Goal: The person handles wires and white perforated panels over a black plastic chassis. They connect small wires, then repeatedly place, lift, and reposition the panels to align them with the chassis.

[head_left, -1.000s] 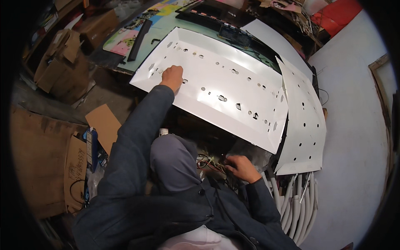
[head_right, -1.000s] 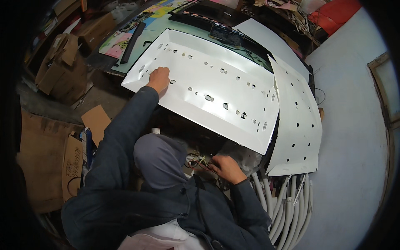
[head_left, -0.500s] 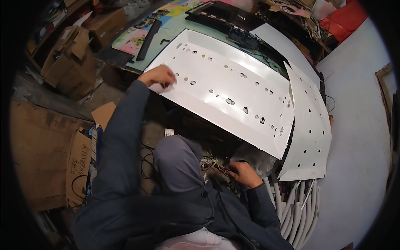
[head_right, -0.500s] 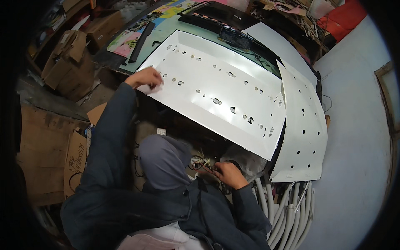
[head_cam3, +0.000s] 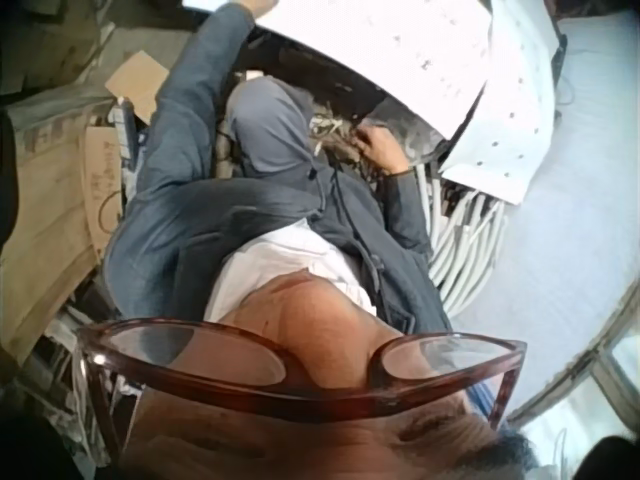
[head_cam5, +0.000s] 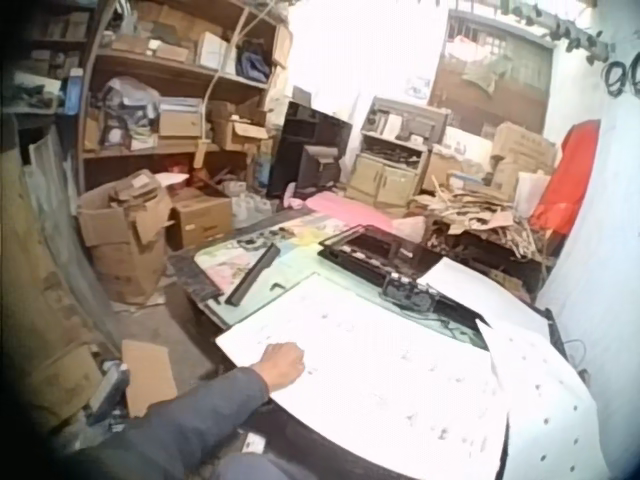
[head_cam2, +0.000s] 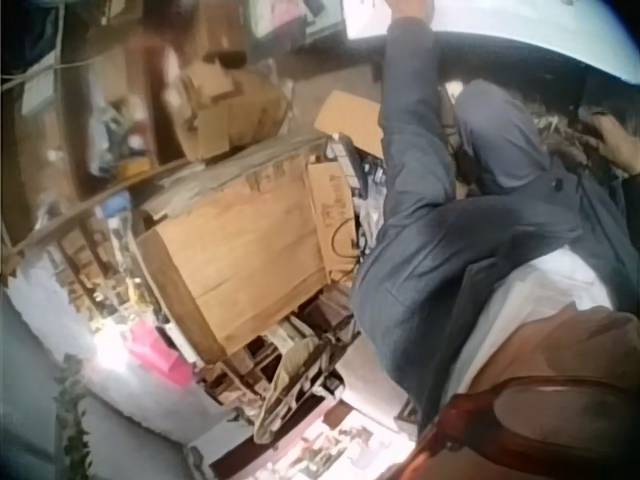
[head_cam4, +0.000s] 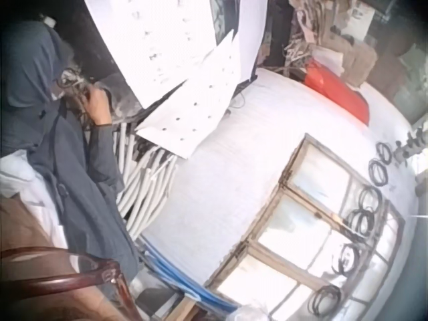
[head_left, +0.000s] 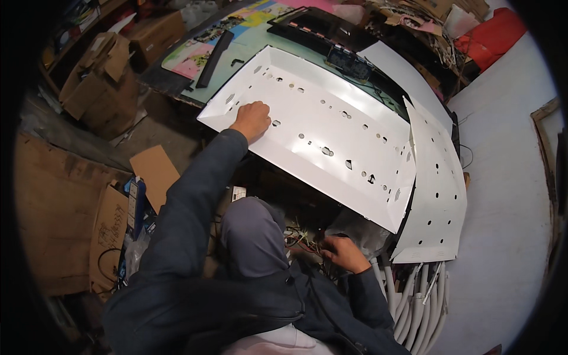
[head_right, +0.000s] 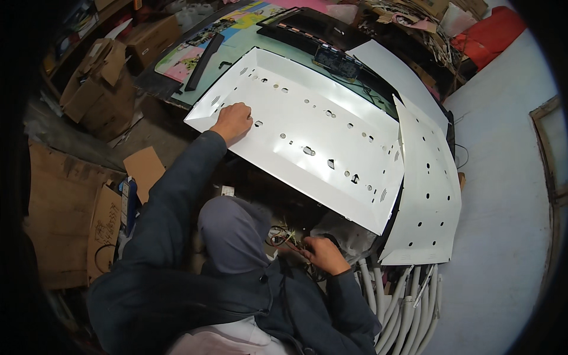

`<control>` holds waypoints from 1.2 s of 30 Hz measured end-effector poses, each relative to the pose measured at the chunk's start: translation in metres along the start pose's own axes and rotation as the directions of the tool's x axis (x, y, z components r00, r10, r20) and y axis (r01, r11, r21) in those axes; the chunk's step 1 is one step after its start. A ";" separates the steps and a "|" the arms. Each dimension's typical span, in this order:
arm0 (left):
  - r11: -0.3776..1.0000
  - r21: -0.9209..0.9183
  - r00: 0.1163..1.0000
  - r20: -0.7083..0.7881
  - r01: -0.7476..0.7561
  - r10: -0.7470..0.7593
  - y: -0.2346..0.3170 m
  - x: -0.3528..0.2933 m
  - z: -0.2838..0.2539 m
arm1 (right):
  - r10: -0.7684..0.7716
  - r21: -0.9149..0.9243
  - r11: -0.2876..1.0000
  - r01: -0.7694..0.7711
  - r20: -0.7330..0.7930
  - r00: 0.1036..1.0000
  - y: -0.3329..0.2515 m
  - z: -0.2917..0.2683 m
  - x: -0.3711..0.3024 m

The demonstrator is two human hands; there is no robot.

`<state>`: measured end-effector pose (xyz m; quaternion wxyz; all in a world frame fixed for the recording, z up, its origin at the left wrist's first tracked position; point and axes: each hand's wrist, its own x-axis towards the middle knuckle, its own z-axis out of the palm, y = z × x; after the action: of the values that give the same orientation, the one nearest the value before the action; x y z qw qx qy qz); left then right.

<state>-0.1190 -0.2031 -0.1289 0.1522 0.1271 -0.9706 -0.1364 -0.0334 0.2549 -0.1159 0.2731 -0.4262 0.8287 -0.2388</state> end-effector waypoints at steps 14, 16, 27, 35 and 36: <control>0.999 0.017 0.994 -0.105 0.033 -0.031 -0.003 0.005 0.023 | 0.062 0.031 0.997 -0.064 0.055 0.997 -0.005 0.000 -0.001; 0.980 -0.147 0.990 -0.026 0.136 -0.142 -0.005 0.007 0.013 | 0.073 0.012 0.997 -0.074 0.068 0.995 -0.007 -0.002 -0.002; 0.845 -0.338 0.361 0.913 0.415 0.188 -0.068 -0.039 -0.111 | 0.084 0.077 0.993 -0.088 0.054 0.995 0.016 0.009 -0.014; 0.975 -0.116 0.938 0.316 0.190 -0.145 -0.058 -0.034 -0.096 | 0.111 0.041 0.992 -0.117 0.116 0.987 0.006 0.007 -0.004; 0.985 -0.091 0.972 0.200 0.145 -0.124 -0.067 -0.029 -0.078 | 0.114 0.027 0.993 -0.118 0.122 0.986 0.006 0.007 -0.002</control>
<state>-0.0527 -0.2753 -0.0850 0.0540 0.1705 -0.9614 -0.2089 -0.0312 0.2589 -0.1238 0.3432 -0.3861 0.8300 -0.2105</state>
